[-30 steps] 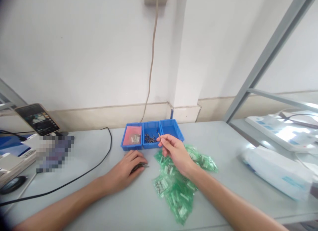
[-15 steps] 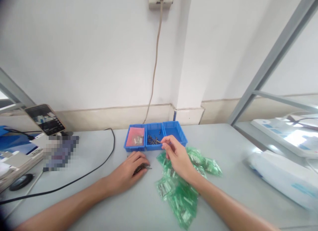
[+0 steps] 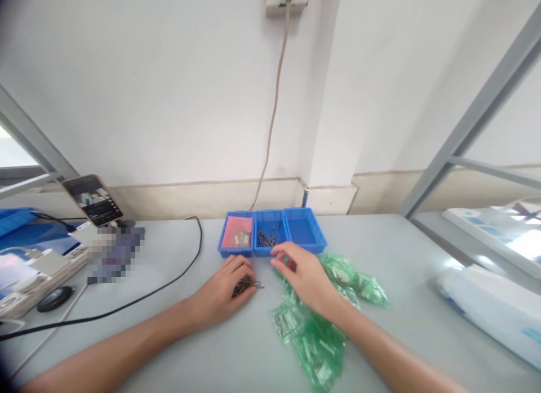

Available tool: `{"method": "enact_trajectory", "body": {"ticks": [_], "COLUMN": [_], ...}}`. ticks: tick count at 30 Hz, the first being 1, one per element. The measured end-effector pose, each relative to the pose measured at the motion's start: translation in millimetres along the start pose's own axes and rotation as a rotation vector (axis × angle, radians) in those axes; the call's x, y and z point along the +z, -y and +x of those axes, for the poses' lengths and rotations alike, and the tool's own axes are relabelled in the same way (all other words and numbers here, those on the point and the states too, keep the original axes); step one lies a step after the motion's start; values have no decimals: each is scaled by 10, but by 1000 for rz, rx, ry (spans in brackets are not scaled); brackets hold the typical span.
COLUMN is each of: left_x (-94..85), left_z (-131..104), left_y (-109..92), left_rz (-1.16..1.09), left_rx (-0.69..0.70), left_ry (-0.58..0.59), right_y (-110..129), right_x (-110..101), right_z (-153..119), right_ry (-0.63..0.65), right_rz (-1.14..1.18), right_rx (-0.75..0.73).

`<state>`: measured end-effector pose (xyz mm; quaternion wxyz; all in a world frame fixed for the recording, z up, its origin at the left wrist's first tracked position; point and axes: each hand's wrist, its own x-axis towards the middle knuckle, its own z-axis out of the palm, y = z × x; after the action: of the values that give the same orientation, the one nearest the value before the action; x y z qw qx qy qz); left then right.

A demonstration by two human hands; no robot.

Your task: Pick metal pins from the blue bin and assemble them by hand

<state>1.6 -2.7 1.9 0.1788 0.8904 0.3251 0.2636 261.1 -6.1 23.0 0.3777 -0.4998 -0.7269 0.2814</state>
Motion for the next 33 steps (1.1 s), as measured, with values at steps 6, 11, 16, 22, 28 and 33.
{"method": "enact_trajectory", "body": {"ticks": [6,11,16,22,28,33], "left_x": [-17,-16,-12,-5,-19,-30], "left_z": [10,16,21,20,19,20], "left_y": [-8,-8,-2,6,-9,-16], "left_rz": [-7,-25,-21,-16,-23,-5], "left_rx": [-1,17,28,16,14,9], "left_ry": [24,41,47,44,38,38], "right_y": [5,18,61,86,123,110], "right_x": [57,96,126,132,117,64], "right_z": [-67,-73,-88,-106,-106,-64], "right_ry": [237,279,287,303,273,129], "right_rz": [-366,-372,-374,-379,-343,-95], "right_rx": [-246,-250,-274,-275,-274,-114]}}
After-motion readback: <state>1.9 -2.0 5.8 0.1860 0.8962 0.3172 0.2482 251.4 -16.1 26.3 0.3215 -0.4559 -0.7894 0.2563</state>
